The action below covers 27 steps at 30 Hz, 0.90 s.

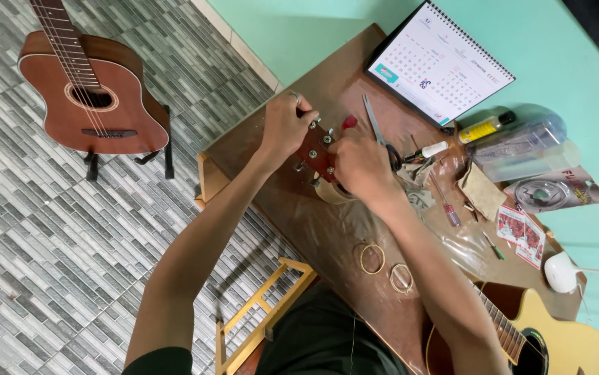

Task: The person replaces a guitar string on an acoustic guitar. They thread the string through the headstock, wind it onto the tuning peg, and use a string winder to tighten it. The person then plucks the string to check the tension.

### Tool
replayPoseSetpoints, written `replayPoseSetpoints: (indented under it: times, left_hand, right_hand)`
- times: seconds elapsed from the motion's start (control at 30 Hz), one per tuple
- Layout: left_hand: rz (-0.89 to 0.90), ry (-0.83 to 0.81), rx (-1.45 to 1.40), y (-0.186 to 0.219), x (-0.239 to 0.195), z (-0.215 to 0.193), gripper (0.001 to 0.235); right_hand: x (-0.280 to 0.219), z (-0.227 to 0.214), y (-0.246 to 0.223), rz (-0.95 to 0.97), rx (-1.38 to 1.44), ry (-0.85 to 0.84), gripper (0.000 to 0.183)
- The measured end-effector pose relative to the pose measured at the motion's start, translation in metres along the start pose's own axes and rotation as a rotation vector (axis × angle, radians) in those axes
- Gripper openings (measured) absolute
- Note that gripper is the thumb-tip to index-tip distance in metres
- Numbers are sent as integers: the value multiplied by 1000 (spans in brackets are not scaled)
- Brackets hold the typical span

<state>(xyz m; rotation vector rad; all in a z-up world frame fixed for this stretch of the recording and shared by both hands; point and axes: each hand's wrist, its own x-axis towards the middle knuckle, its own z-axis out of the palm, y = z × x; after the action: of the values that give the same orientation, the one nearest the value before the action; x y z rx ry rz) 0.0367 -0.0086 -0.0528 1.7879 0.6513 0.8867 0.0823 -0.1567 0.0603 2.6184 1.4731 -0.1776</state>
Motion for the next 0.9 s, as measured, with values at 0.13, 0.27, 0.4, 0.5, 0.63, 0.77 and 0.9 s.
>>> replayPoseSetpoints:
  times: [0.13, 0.27, 0.4, 0.5, 0.63, 0.77, 0.9]
  left_hand:
    - [36, -27, 162, -3, 2, -5, 11]
    - [183, 20, 106, -8, 3, -11, 16]
    - [240, 23, 67, 5, 3, -18, 18]
    - [227, -26, -11, -6, 9, -18, 16]
    - [224, -11, 6, 2, 5, -19, 15]
    - [122, -38, 25, 6, 2, -23, 15]
    - [80, -67, 19, 13, 2, -27, 12]
  right_hand:
    - [-23, -10, 21, -83, 32, 112, 26]
    - [-38, 14, 43, -181, 186, 368, 15]
    - [-51, 34, 63, -294, 127, 453, 16]
    - [-57, 39, 72, -393, 82, 421, 26]
    - [-72, 39, 71, -399, 162, 359, 31]
    - [-92, 42, 82, -386, 151, 460, 30]
    - [-103, 66, 108, -371, 31, 590, 25]
